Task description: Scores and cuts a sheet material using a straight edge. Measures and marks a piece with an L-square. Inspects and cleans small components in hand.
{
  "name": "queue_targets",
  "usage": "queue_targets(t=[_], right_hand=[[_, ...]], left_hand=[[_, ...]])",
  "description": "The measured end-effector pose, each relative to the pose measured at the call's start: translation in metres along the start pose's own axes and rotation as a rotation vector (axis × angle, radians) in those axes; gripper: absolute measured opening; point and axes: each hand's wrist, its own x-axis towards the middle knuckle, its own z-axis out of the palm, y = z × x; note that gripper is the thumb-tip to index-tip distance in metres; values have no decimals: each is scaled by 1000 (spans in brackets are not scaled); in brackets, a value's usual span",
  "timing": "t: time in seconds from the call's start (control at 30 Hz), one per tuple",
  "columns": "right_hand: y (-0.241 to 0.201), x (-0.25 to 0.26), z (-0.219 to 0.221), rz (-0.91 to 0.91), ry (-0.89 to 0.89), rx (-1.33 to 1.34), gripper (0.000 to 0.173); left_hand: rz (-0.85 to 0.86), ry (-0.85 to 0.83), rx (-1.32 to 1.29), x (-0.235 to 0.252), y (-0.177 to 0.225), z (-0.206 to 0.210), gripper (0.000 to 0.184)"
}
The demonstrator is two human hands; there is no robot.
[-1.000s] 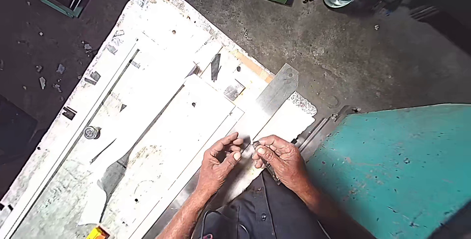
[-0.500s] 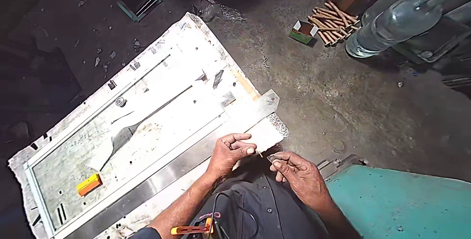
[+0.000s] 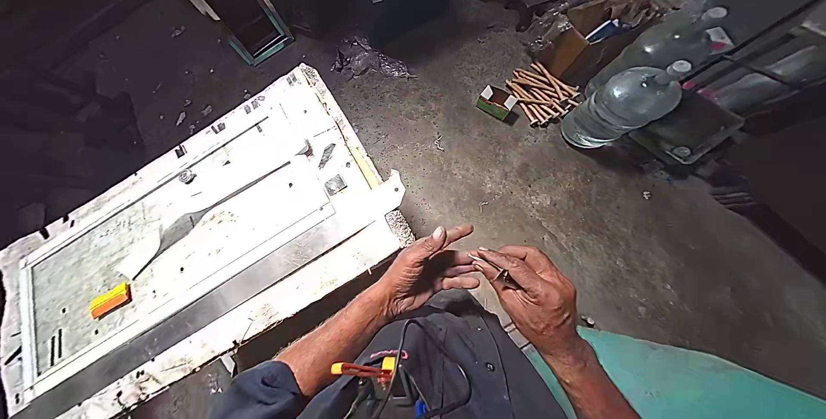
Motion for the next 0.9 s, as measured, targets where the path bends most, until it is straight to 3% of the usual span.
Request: queue_targets(t=[0.23,0.5,0.6,0.73,0.9], right_hand=[[36,25,-30,-186,-19,-189,18],[94,92,-37,-87,-110,-119,26],[120,125,-39,-78,-167,-38,32],[139,181,-34,-175,-189,-47,18],[146,253,-18,-238,-269,37,16]], left_hand=[[-25,-39,-286,37,-4,18,70],[66,-103,-408,118,1,11,68],[98,-90,-426,156,16,8,70],[158,-102,-452,191,46,6,68],[280,-116,-442,208,93,1,71]])
